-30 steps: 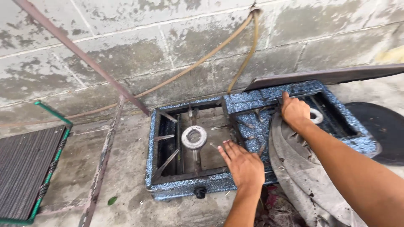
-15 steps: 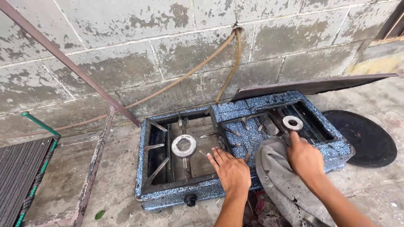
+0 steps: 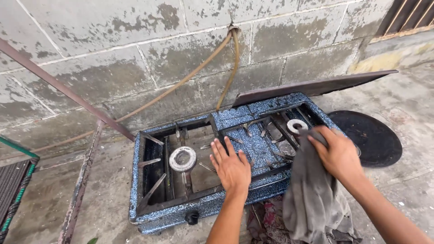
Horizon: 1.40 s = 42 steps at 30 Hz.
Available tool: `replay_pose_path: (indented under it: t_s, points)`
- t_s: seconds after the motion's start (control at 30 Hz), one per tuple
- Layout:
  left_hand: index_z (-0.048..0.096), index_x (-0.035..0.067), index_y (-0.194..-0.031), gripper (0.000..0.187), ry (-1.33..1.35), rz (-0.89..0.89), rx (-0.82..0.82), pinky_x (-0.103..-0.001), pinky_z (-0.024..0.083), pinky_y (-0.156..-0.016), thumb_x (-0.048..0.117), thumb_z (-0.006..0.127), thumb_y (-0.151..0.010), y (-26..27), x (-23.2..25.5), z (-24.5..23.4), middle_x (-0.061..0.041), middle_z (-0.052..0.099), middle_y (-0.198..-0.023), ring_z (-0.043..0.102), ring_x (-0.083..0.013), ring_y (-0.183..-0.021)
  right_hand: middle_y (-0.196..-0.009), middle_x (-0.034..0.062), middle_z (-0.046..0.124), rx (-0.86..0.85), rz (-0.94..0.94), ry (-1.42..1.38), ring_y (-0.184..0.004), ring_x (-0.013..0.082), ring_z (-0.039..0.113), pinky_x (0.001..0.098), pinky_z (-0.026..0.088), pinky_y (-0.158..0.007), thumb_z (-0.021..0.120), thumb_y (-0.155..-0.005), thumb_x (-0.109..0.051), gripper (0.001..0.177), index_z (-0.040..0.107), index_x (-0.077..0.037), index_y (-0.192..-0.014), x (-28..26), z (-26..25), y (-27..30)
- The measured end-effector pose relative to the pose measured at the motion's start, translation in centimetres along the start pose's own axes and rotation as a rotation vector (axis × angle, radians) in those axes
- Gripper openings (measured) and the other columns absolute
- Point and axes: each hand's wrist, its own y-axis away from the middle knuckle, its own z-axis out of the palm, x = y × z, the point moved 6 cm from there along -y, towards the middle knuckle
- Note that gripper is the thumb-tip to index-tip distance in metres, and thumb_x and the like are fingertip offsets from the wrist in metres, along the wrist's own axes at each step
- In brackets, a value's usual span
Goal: Wiping and cleaning the surfaces and components of a portable gas stove with a cloth.
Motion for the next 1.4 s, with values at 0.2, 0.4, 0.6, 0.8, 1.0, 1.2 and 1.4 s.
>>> replay_pose_path:
  t_s: [0.2, 0.4, 0.6, 0.8, 1.0, 1.2, 1.4]
  points:
    - [0.023, -0.003, -0.157, 0.067, 0.007, -0.043, -0.088, -0.052, 0.014, -0.122, 0.027, 0.042, -0.101, -2.2, -0.4, 4.8, -0.02, 0.015, -0.167, 0.009, -0.0316, -0.156, -0.094, 0.0245, 0.071, -0.085, -0.04, -0.023, -0.089, 0.0466, 0.069, 0.0555, 0.054, -0.077, 0.075, -0.089, -0.023, 0.032, 0.06, -0.006, -0.111, -3.1, 13.0, -10.0]
    - [0.016, -0.005, -0.158, 0.068, -0.085, -0.055, -0.215, -0.048, 0.01, -0.123, 0.02, 0.04, -0.1, -1.9, -0.8, 5.9, -0.016, 0.003, -0.171, -0.001, -0.0294, -0.157, -0.092, 0.0261, 0.071, -0.219, -0.062, -0.01, -0.088, 0.0478, 0.068, 0.0576, 0.055, -0.077, 0.07, -0.084, -0.012, 0.026, 0.061, -0.007, -0.108, -3.9, 21.8, -6.6]
    - [0.014, -0.005, -0.158, 0.066, -0.151, -0.046, -0.264, -0.05, 0.009, -0.124, 0.021, 0.037, -0.102, -2.0, 0.1, 4.9, -0.017, 0.001, -0.171, -0.002, -0.0295, -0.158, -0.095, 0.0267, 0.069, -0.345, -0.292, 0.046, -0.086, 0.0466, 0.069, 0.0561, 0.056, -0.075, 0.061, -0.085, -0.007, 0.024, 0.064, -0.008, -0.11, -3.7, 21.7, -6.1]
    - [0.013, -0.006, -0.158, 0.065, -0.147, -0.057, -0.274, -0.054, 0.009, -0.122, 0.021, 0.035, -0.103, -1.9, 0.3, 4.6, -0.017, -0.001, -0.17, -0.005, -0.0307, -0.157, -0.099, 0.0187, 0.073, -0.482, -0.287, 0.042, -0.095, 0.0404, 0.07, 0.0515, 0.056, -0.084, 0.067, -0.087, -0.02, 0.024, 0.066, -0.012, -0.109, -4.9, 18.7, -6.2]
    - [0.015, -0.003, -0.159, 0.065, -0.123, -0.071, -0.274, -0.054, 0.008, -0.124, 0.022, 0.036, -0.102, -2.4, 0.1, 4.2, -0.014, 0.0, -0.171, -0.005, -0.0283, -0.158, -0.123, 0.0107, 0.07, -0.253, -0.48, 0.096, -0.117, 0.0321, 0.06, 0.0501, 0.044, -0.1, 0.061, -0.094, -0.028, 0.044, 0.061, -0.018, -0.136, -4.4, 18.6, -9.9]
    - [0.012, -0.005, -0.158, 0.068, -0.173, -0.065, -0.369, -0.056, 0.005, -0.123, 0.023, 0.037, -0.102, -1.9, 0.3, 3.7, -0.017, -0.004, -0.171, -0.009, -0.0293, -0.157, -0.124, 0.0084, 0.072, -0.361, -0.512, 0.097, -0.119, 0.029, 0.064, 0.0465, 0.045, -0.104, 0.056, -0.099, -0.029, 0.039, 0.063, -0.02, -0.136, -1.5, 22.4, -9.9]
    - [0.012, -0.005, -0.158, 0.069, -0.155, -0.073, -0.345, -0.058, 0.004, -0.122, 0.023, 0.038, -0.1, -2.0, 0.6, 3.3, -0.014, -0.003, -0.17, -0.008, -0.0272, -0.157, -0.124, 0.0093, 0.072, -0.315, -0.315, -0.173, -0.124, 0.0299, 0.064, 0.0413, 0.048, -0.109, 0.062, -0.099, -0.026, 0.031, 0.072, -0.018, -0.127, -1.0, 22.5, -9.3]
